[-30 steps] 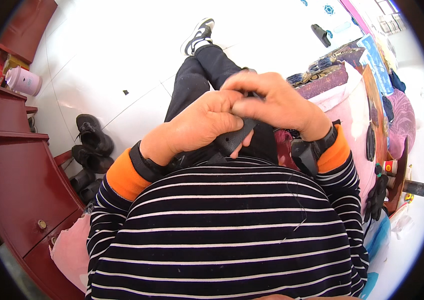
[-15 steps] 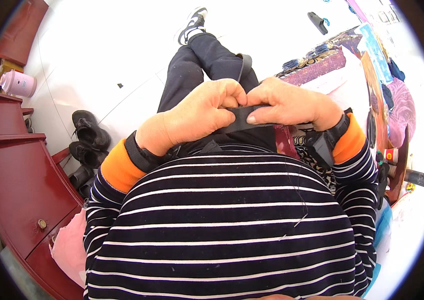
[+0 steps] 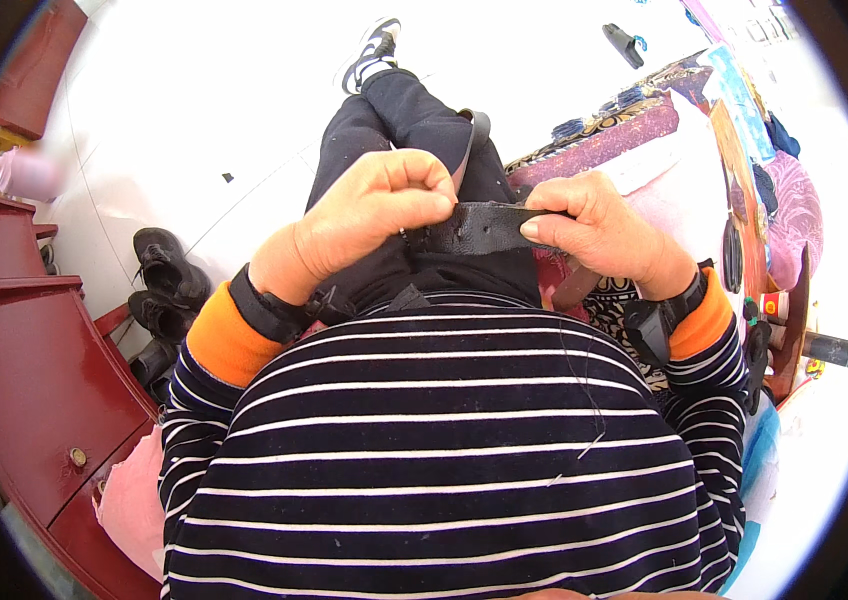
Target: The person sits on the floor and repairs a black leather belt. They use scissors to trim the belt end, then use a needle and thread to sew the belt loop, repeatedly pulling the thread through the leather.
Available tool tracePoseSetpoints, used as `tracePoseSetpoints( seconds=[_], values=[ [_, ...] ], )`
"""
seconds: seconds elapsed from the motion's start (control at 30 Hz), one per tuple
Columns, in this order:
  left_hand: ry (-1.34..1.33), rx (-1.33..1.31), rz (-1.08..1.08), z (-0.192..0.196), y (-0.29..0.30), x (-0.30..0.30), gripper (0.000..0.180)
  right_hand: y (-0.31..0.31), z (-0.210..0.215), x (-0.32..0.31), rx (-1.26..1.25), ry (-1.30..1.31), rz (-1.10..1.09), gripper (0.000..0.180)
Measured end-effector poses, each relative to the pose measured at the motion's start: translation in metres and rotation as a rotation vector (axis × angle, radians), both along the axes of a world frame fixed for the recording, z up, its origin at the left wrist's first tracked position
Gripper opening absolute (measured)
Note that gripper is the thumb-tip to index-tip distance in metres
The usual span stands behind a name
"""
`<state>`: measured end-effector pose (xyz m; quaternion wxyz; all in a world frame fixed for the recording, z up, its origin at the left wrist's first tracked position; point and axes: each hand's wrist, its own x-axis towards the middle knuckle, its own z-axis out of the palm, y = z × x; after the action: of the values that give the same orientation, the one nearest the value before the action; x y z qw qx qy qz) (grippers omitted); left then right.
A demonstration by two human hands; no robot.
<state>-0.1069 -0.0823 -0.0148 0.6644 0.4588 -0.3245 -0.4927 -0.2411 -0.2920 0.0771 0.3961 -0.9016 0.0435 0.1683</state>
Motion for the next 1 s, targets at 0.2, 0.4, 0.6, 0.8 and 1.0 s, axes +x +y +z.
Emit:
tracePoseSetpoints(
  seconds=[0.2, 0.4, 0.6, 0.8, 1.0],
  values=[
    [-0.218, 0.092, 0.051, 0.011, -0.002, -0.017, 0.022, 0.002, -0.002, -0.003, -0.012, -0.004, -0.040, 0.013],
    [-0.643, 0.176, 0.126, 0.018, -0.003, -0.020, 0.035, 0.007, -0.001, -0.002, -0.099, -0.127, 0.014, 0.012],
    [-0.652, 0.125, 0.201, 0.018, -0.004, -0.026, 0.033, 0.012, 0.001, -0.004, -0.156, -0.175, 0.069, 0.013],
    [-0.418, 0.067, 0.204, 0.017, -0.001, -0.027, 0.029, 0.010, 0.005, -0.005, -0.089, -0.130, 0.046, 0.014],
    [-0.347, 0.056, 0.094, 0.018, 0.001, -0.024, 0.028, 0.004, 0.009, -0.008, 0.044, 0.017, 0.008, 0.019]
  ],
)
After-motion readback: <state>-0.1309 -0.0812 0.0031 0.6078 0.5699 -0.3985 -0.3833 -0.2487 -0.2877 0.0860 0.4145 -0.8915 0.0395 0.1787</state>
